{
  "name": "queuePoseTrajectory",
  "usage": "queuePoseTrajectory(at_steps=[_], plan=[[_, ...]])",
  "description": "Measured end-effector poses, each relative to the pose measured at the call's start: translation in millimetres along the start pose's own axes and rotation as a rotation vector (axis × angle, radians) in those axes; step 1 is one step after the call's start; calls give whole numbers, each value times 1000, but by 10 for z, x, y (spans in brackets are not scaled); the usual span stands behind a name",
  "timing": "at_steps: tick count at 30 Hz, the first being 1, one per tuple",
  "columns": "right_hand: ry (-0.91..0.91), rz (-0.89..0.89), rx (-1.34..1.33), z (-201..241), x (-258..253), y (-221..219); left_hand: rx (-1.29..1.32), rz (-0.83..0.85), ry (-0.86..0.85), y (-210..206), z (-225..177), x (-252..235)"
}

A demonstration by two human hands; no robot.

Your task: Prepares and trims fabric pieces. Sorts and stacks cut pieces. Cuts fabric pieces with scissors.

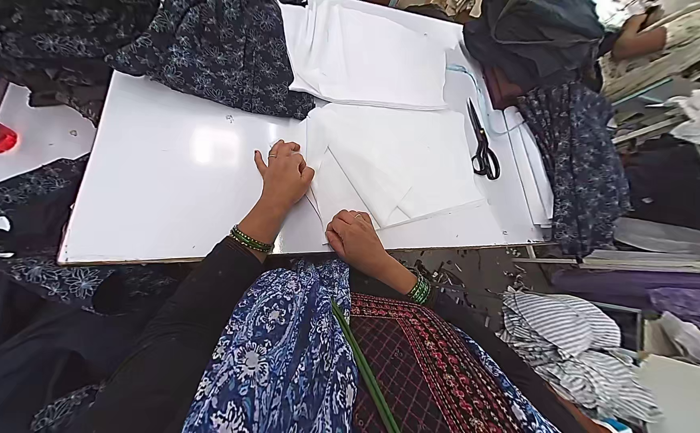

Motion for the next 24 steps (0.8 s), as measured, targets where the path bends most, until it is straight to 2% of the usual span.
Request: queuePoseTrajectory(at_steps=[6,11,13,16,18,20,21,24], plan=[[-25,74,-196,-23,42,71,-29,7,32,-11,26,-57],[17,6,-158,-66,75,38,-77,-10,-4,-87,-15,-30],[106,-75,-134,-78,62,-22,-116,-52,-95,-45,-74,110],[193,-115,-108,-165,49,-101,-116,-154,-425,-178,-85,63],[215,-140,-85,-216,60,-133,-63,-2,-516,-206,-107,13],[217,-156,-71,-231,75,-137,-69,195,-373,-174,-119,-4],[214,-162,-68,-230,80,-140,-66,216,-289,-155,-101,-12],[217,-159,-87,-195,86,-133,-71,130,-130,-98,34,-25]])
Point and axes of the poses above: each hand's wrist, its own x-axis away from the middle knuckle, its own y-axis out of the back of the hand, z = x × y, the point moved 1 cm from there along -x, towards the middle knuckle, and after that the axes turned 6 degrees about x, right-handed, at the moved point
